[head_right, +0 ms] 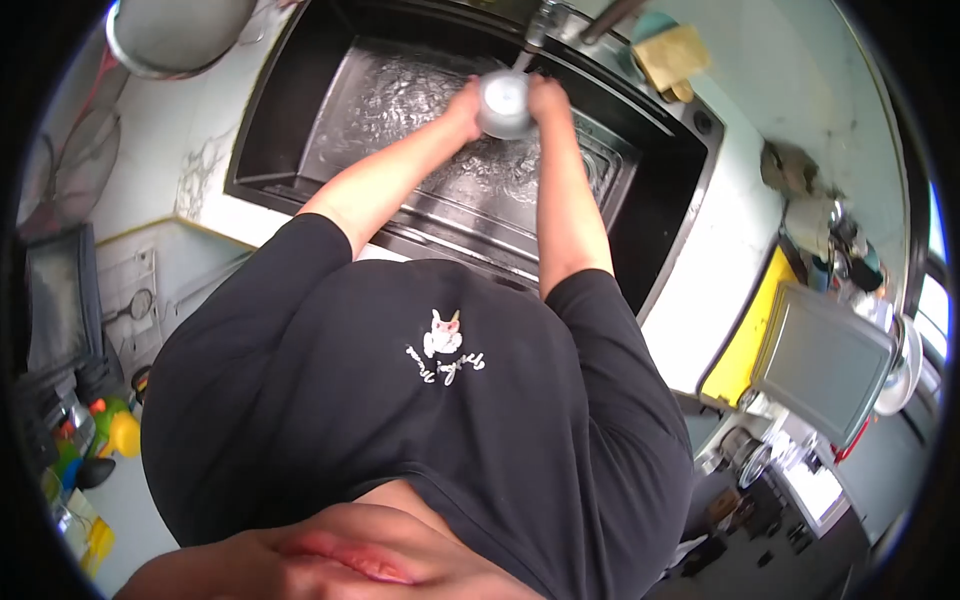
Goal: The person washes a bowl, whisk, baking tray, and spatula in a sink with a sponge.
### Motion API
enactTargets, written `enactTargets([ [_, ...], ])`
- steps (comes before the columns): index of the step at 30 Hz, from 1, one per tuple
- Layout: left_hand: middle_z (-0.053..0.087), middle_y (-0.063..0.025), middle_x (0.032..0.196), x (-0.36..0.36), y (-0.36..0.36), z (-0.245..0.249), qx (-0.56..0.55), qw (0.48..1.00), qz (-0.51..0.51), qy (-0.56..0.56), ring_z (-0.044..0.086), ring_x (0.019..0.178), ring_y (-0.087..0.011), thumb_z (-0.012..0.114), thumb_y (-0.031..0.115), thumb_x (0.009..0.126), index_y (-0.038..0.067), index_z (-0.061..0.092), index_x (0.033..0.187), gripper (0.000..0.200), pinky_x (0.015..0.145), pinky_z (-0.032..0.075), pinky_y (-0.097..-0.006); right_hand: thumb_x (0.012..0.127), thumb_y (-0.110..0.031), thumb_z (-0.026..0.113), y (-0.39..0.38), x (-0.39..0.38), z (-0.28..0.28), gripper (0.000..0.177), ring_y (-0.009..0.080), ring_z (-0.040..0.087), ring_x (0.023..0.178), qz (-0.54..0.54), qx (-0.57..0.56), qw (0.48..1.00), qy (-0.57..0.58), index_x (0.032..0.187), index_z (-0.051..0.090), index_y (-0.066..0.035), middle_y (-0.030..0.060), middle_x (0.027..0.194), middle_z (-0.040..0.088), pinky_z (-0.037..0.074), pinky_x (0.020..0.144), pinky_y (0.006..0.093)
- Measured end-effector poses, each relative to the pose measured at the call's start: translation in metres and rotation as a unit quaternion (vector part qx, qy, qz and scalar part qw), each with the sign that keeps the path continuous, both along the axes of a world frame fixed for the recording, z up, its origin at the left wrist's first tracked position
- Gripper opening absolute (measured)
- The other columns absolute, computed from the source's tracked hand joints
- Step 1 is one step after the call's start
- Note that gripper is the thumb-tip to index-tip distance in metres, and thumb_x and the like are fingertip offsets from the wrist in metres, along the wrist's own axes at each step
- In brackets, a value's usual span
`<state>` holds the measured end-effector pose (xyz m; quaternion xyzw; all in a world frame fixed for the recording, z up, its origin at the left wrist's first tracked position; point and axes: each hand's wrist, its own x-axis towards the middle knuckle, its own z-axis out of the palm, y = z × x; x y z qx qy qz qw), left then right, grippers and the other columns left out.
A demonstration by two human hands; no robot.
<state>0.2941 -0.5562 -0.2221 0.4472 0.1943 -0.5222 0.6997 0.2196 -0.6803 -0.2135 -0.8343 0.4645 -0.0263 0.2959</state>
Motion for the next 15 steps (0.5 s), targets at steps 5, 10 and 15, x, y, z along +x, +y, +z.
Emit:
enactTargets([
  [5, 0.055, -0.0114, 0.114, 0.021, 0.002, -0.051, 0.012, 0.995, -0.095, -0.019, 0.051, 0.106, -0.0272, 0.027, 0.044, 0.091, 0.010, 0.050, 0.114, 0.048, 0.093, 0.037, -0.0491, 0.084, -0.031, 0.040, 0.038, 0.003, 0.022, 0.049, 0.0411, 0.048, 0.109, 0.001, 0.013, 0.990, -0.143, 0.108, 0.053, 0.010, 0.0297, 0.113, 0.052, 0.039, 0.093, 0.0399],
  [10, 0.044, -0.0170, 0.125, 0.019, 0.030, 0.024, -0.013, 0.954, -0.260, 0.151, 0.046, 0.111, -0.0387, 0.034, 0.044, 0.086, 0.011, 0.035, 0.130, 0.055, 0.097, 0.032, -0.0555, 0.078, -0.025, 0.044, 0.058, -0.016, 0.040, 0.030, 0.0378, 0.057, 0.082, 0.070, -0.047, 0.983, -0.162, 0.082, 0.060, -0.001, 0.0210, 0.089, 0.060, 0.045, 0.072, 0.0457],
  [15, 0.045, -0.0195, 0.124, 0.026, 0.033, 0.012, -0.047, 0.969, -0.241, -0.003, 0.046, 0.113, -0.0369, 0.042, 0.019, 0.080, 0.002, 0.037, 0.126, 0.050, 0.093, 0.039, -0.0538, 0.074, -0.023, 0.049, 0.065, -0.080, 0.049, 0.024, 0.0295, 0.055, 0.098, 0.182, -0.061, 0.971, -0.141, 0.087, 0.065, -0.010, 0.0105, 0.096, 0.061, 0.042, 0.086, 0.0393],
])
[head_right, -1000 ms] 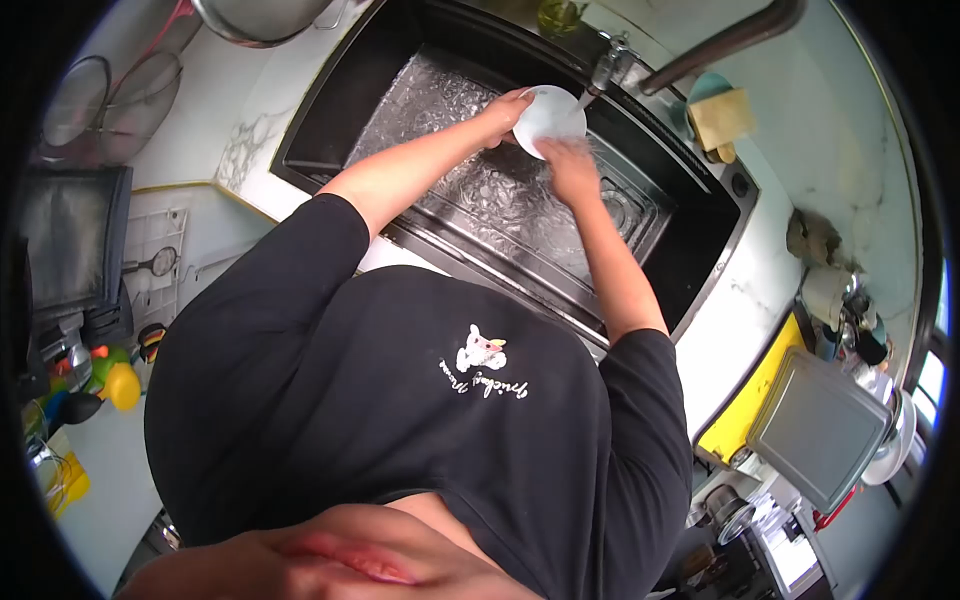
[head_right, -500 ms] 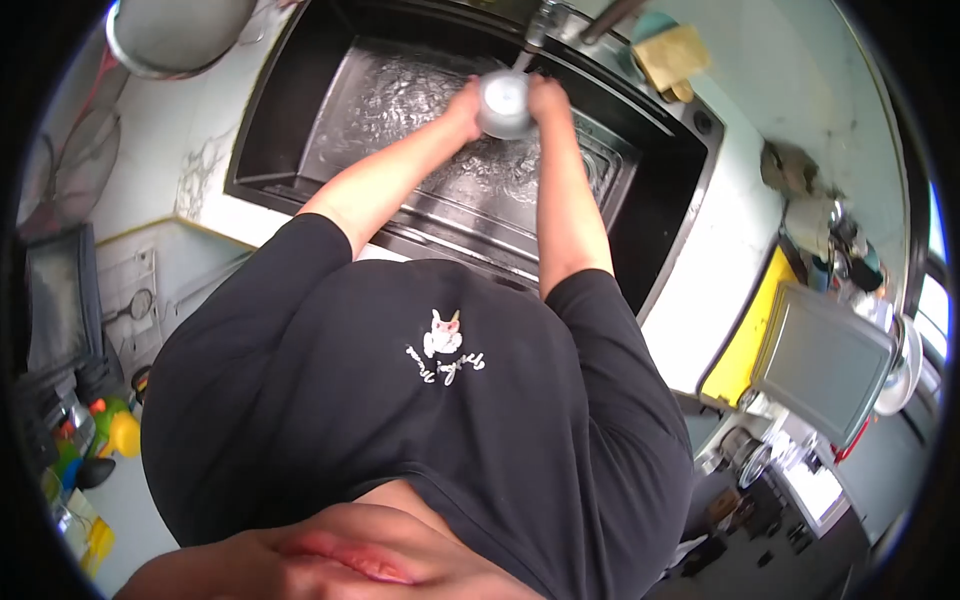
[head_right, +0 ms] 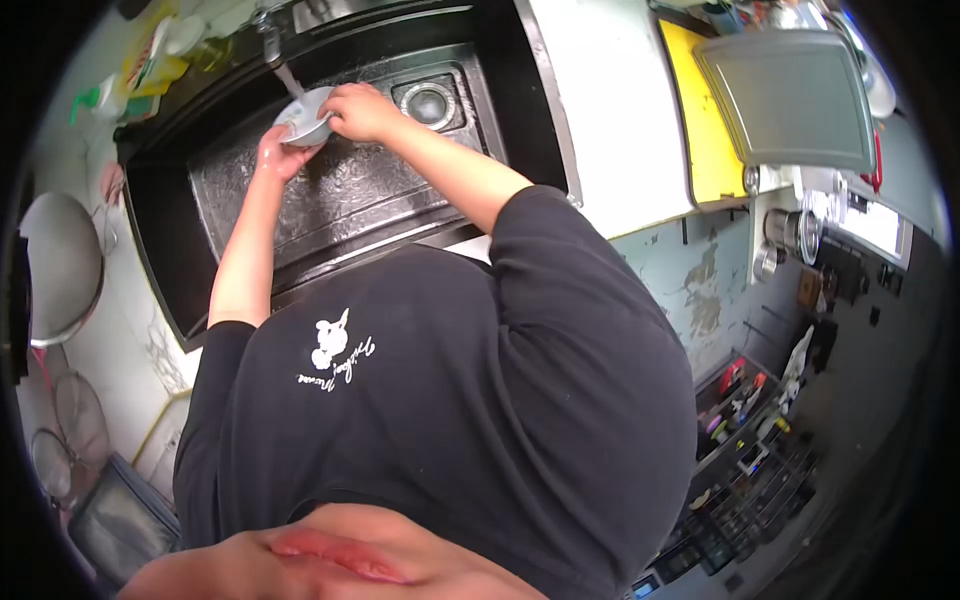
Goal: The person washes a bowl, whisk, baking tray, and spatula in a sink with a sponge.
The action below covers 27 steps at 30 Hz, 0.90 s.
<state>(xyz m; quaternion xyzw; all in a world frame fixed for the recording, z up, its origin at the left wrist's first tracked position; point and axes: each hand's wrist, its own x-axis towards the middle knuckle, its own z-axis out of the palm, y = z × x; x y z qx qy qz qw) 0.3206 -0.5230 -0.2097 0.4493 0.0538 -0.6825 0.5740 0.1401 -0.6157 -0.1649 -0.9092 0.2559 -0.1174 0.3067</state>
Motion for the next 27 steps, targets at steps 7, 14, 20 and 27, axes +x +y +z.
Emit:
enactTargets([
  [7, 0.042, -0.0172, 0.129, -0.008, -0.005, -0.002, -0.053, 0.992, 0.113, 0.014, 0.039, 0.120, -0.0392, 0.048, 0.013, 0.070, 0.006, 0.033, 0.130, 0.062, 0.099, 0.033, -0.0556, 0.068, -0.003, 0.051, -0.030, -0.204, 0.071, 0.046, 0.0270, 0.042, 0.118, -0.225, -0.122, 0.962, -0.096, 0.114, 0.055, -0.008, 0.0115, 0.119, 0.051, 0.032, 0.101, 0.0365],
  [14, 0.042, -0.0169, 0.130, -0.019, -0.014, 0.000, -0.133, 0.984, 0.116, 0.031, 0.040, 0.119, -0.0410, 0.046, 0.013, 0.072, 0.007, 0.034, 0.130, 0.060, 0.099, 0.032, -0.0569, 0.078, -0.029, 0.052, -0.034, -0.328, 0.097, 0.066, 0.0286, 0.026, 0.131, -0.373, -0.136, 0.843, 0.363, 0.132, 0.031, 0.003, 0.0204, 0.139, 0.029, 0.021, 0.107, 0.0368],
  [20, 0.043, -0.0177, 0.128, -0.020, -0.018, -0.003, -0.113, 0.982, 0.153, 0.013, 0.042, 0.117, -0.0410, 0.047, 0.016, 0.071, 0.007, 0.034, 0.130, 0.060, 0.094, 0.036, -0.0582, 0.068, -0.047, 0.062, -0.070, -0.275, 0.054, 0.083, 0.0310, 0.032, 0.127, -0.317, -0.234, 0.892, 0.223, 0.128, 0.036, 0.003, 0.0206, 0.133, 0.038, 0.027, 0.103, 0.0396],
  [27, 0.043, -0.0152, 0.129, -0.010, -0.020, 0.013, -0.073, 0.985, 0.156, -0.031, 0.041, 0.118, -0.0383, 0.049, 0.011, 0.067, 0.008, 0.036, 0.129, 0.064, 0.095, 0.036, -0.0565, 0.068, -0.053, 0.060, -0.078, -0.091, -0.018, 0.086, 0.0311, 0.028, 0.129, -0.036, -0.213, 0.960, 0.176, 0.132, 0.033, -0.002, 0.0176, 0.138, 0.031, 0.019, 0.105, 0.0506],
])
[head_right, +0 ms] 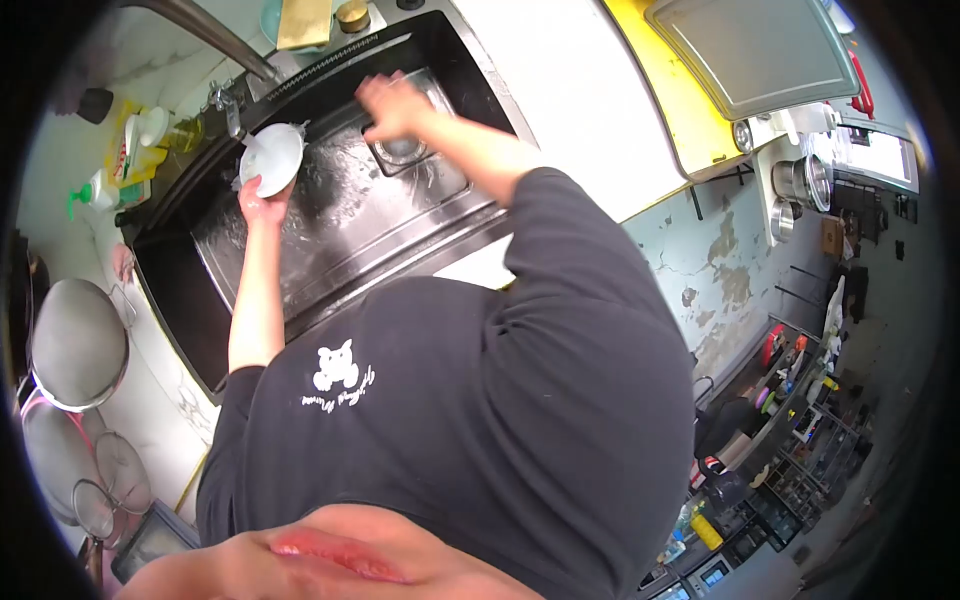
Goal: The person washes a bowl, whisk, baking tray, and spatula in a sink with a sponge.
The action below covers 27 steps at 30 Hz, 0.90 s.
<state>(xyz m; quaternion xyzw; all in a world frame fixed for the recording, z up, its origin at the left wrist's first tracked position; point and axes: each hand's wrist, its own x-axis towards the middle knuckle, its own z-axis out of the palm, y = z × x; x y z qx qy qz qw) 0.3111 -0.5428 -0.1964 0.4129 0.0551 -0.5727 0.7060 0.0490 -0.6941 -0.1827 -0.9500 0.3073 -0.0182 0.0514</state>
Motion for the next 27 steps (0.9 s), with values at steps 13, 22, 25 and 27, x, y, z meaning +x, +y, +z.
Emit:
enactTargets([
  [13, 0.053, -0.0142, 0.117, 0.021, 0.030, 0.089, 0.045, 0.606, -0.024, -0.794, 0.050, 0.109, -0.0300, 0.042, 0.001, 0.069, 0.007, 0.051, 0.120, 0.052, 0.094, 0.038, -0.0366, 0.071, -0.036, 0.059, 0.065, 0.162, -0.035, 0.036, 0.0287, 0.059, 0.096, -0.081, 0.358, 0.929, -0.042, 0.095, 0.066, -0.010, 0.0124, 0.099, 0.064, 0.047, 0.080, 0.0399],
  [22, 0.049, -0.0132, 0.121, 0.014, 0.009, -0.014, 0.103, 0.970, -0.050, -0.214, 0.053, 0.106, -0.0333, 0.046, 0.005, 0.069, 0.008, 0.040, 0.125, 0.056, 0.081, 0.049, -0.0506, 0.071, -0.003, 0.049, 0.016, 0.053, 0.032, 0.027, 0.0319, 0.058, 0.092, -0.155, 0.272, 0.918, -0.245, 0.097, 0.056, -0.007, 0.0164, 0.094, 0.061, 0.046, 0.074, 0.0393],
  [25, 0.046, -0.0158, 0.125, 0.004, 0.001, -0.029, 0.103, 0.991, -0.046, -0.070, 0.048, 0.112, -0.0380, 0.044, 0.007, 0.073, 0.007, 0.035, 0.129, 0.056, 0.088, 0.044, -0.0554, 0.063, 0.001, 0.050, -0.007, -0.043, 0.073, 0.033, 0.0303, 0.052, 0.100, -0.107, 0.116, 0.947, -0.279, 0.094, 0.060, -0.006, 0.0154, 0.099, 0.056, 0.043, 0.085, 0.0355],
  [27, 0.046, -0.0159, 0.124, -0.005, -0.001, -0.027, 0.104, 0.992, -0.039, -0.052, 0.048, 0.111, -0.0380, 0.044, 0.008, 0.072, 0.008, 0.034, 0.129, 0.058, 0.087, 0.044, -0.0551, 0.069, -0.004, 0.051, -0.002, -0.115, 0.097, 0.026, 0.0271, 0.053, 0.099, -0.180, 0.081, 0.925, -0.325, 0.094, 0.060, -0.008, 0.0128, 0.098, 0.056, 0.041, 0.088, 0.0340],
])
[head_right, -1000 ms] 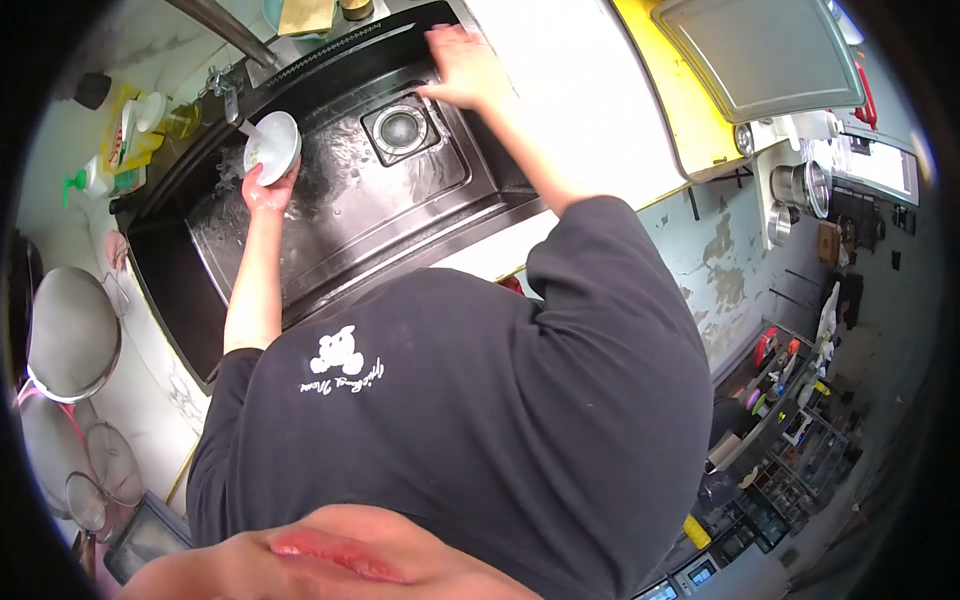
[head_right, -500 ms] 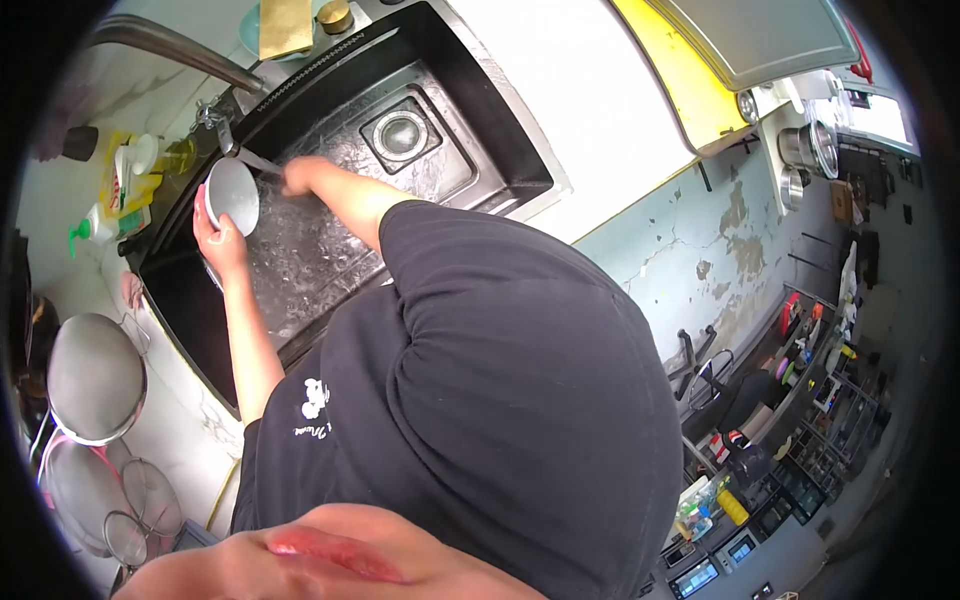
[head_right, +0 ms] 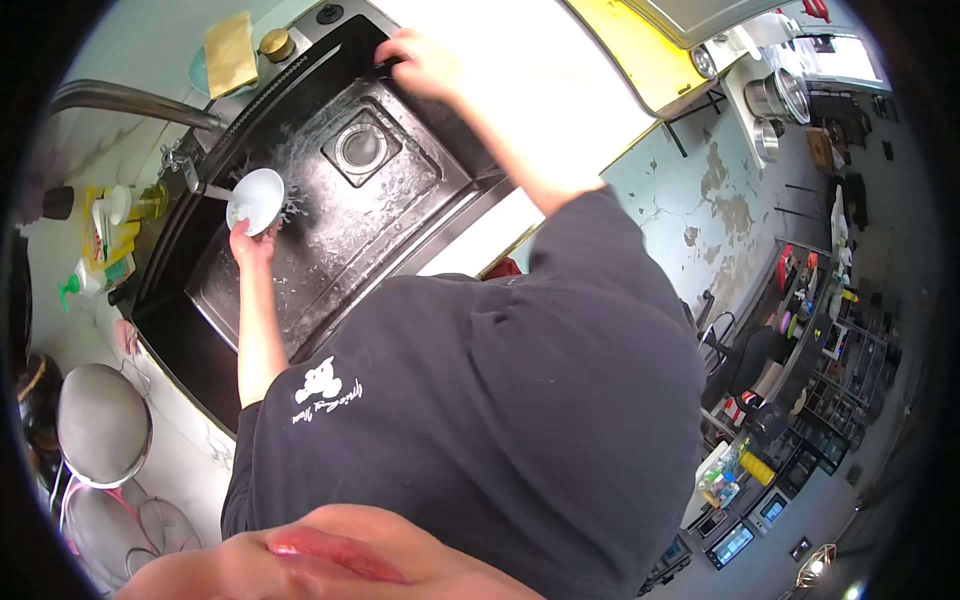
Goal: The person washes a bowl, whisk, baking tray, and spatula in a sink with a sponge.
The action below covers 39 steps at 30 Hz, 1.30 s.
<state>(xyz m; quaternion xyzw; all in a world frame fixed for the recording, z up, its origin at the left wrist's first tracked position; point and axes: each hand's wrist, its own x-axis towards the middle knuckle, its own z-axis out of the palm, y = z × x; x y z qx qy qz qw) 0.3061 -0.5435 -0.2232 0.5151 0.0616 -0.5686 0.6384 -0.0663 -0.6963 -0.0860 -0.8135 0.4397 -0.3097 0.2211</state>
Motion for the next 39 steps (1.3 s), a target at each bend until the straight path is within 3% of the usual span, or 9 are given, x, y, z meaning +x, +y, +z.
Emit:
enactTargets([
  [3, 0.047, -0.0162, 0.123, -0.009, 0.003, 0.003, 0.003, 1.000, 0.006, 0.013, 0.049, 0.110, -0.0383, 0.044, 0.009, 0.070, 0.009, 0.033, 0.130, 0.061, 0.088, 0.044, -0.0548, 0.075, -0.009, 0.050, 0.022, -0.130, -0.007, 0.043, 0.0286, 0.042, 0.118, -0.154, -0.077, 0.985, 0.026, 0.117, 0.049, -0.002, 0.0160, 0.123, 0.048, 0.031, 0.101, 0.0340],
  [7, 0.046, -0.0158, 0.124, -0.007, 0.014, 0.007, -0.019, 0.999, -0.002, 0.034, 0.048, 0.111, -0.0378, 0.045, 0.010, 0.069, 0.009, 0.033, 0.130, 0.063, 0.089, 0.044, -0.0533, 0.081, -0.016, 0.047, 0.037, -0.252, -0.029, 0.060, 0.0300, 0.030, 0.128, -0.259, -0.090, 0.921, 0.277, 0.136, 0.028, -0.004, 0.0150, 0.138, 0.034, 0.021, 0.107, 0.0363],
  [12, 0.046, -0.0155, 0.125, 0.000, 0.022, 0.003, -0.041, 0.999, 0.004, 0.026, 0.048, 0.113, -0.0364, 0.046, 0.011, 0.068, 0.008, 0.034, 0.130, 0.063, 0.090, 0.044, -0.0527, 0.076, -0.026, 0.054, 0.041, -0.159, -0.012, 0.074, 0.0339, 0.025, 0.130, -0.266, 0.094, 0.875, 0.393, 0.137, 0.021, 0.002, 0.0205, 0.139, 0.030, 0.018, 0.108, 0.0406],
  [18, 0.047, -0.0151, 0.124, 0.000, 0.023, 0.006, -0.043, 0.998, 0.026, 0.038, 0.049, 0.111, -0.0362, 0.048, 0.011, 0.068, 0.007, 0.035, 0.129, 0.062, 0.089, 0.045, -0.0519, 0.068, -0.051, 0.059, 0.029, -0.015, -0.023, 0.094, 0.0327, 0.020, 0.133, -0.146, -0.021, 0.922, 0.358, 0.137, 0.021, 0.000, 0.0210, 0.141, 0.024, 0.016, 0.109, 0.0422],
  [26, 0.049, -0.0142, 0.120, -0.004, 0.018, 0.030, -0.019, 0.998, 0.066, -0.017, 0.050, 0.110, -0.0327, 0.046, 0.008, 0.068, 0.007, 0.038, 0.127, 0.059, 0.089, 0.046, -0.0477, 0.068, -0.053, 0.059, -0.051, 0.099, -0.053, 0.099, 0.0360, 0.014, 0.133, -0.102, -0.154, 0.933, 0.308, 0.136, 0.017, 0.005, 0.0260, 0.142, 0.016, 0.013, 0.109, 0.0446],
  [31, 0.052, -0.0100, 0.119, 0.004, 0.018, 0.057, -0.082, 0.968, 0.009, -0.238, 0.048, 0.114, -0.0250, 0.041, 0.004, 0.068, 0.006, 0.042, 0.128, 0.060, 0.096, 0.038, -0.0336, 0.065, -0.022, 0.065, 0.040, 0.161, -0.099, 0.090, 0.0392, 0.021, 0.129, -0.050, -0.099, 0.990, 0.082, 0.136, 0.016, 0.004, 0.0264, 0.137, 0.023, 0.017, 0.107, 0.0459],
  [35, 0.053, -0.0099, 0.118, -0.001, 0.024, 0.087, -0.049, 0.864, -0.018, -0.502, 0.049, 0.111, -0.0205, 0.041, 0.002, 0.070, 0.005, 0.049, 0.122, 0.053, 0.095, 0.036, -0.0304, 0.071, -0.015, 0.056, 0.086, 0.219, -0.121, 0.065, 0.0351, 0.039, 0.118, 0.104, 0.139, 0.978, 0.116, 0.130, 0.033, -0.007, 0.0203, 0.132, 0.034, 0.035, 0.098, 0.0424],
  [36, 0.053, -0.0098, 0.118, -0.001, 0.025, 0.090, -0.026, 0.820, -0.014, -0.572, 0.050, 0.110, -0.0193, 0.041, 0.001, 0.071, 0.005, 0.050, 0.121, 0.051, 0.094, 0.037, -0.0299, 0.073, -0.019, 0.056, 0.092, 0.233, -0.121, 0.048, 0.0317, 0.049, 0.109, 0.086, 0.214, 0.967, 0.109, 0.120, 0.048, -0.009, 0.0164, 0.123, 0.048, 0.041, 0.090, 0.0425],
  [39, 0.054, -0.0106, 0.118, 0.014, 0.030, 0.079, -0.072, 0.856, 0.028, -0.511, 0.051, 0.108, -0.0193, 0.040, 0.000, 0.072, 0.005, 0.050, 0.122, 0.051, 0.093, 0.038, -0.0297, 0.075, -0.028, 0.052, 0.080, 0.247, -0.124, 0.035, 0.0311, 0.056, 0.099, 0.274, 0.205, 0.904, 0.258, 0.104, 0.061, -0.011, 0.0144, 0.106, 0.059, 0.043, 0.086, 0.0419],
])
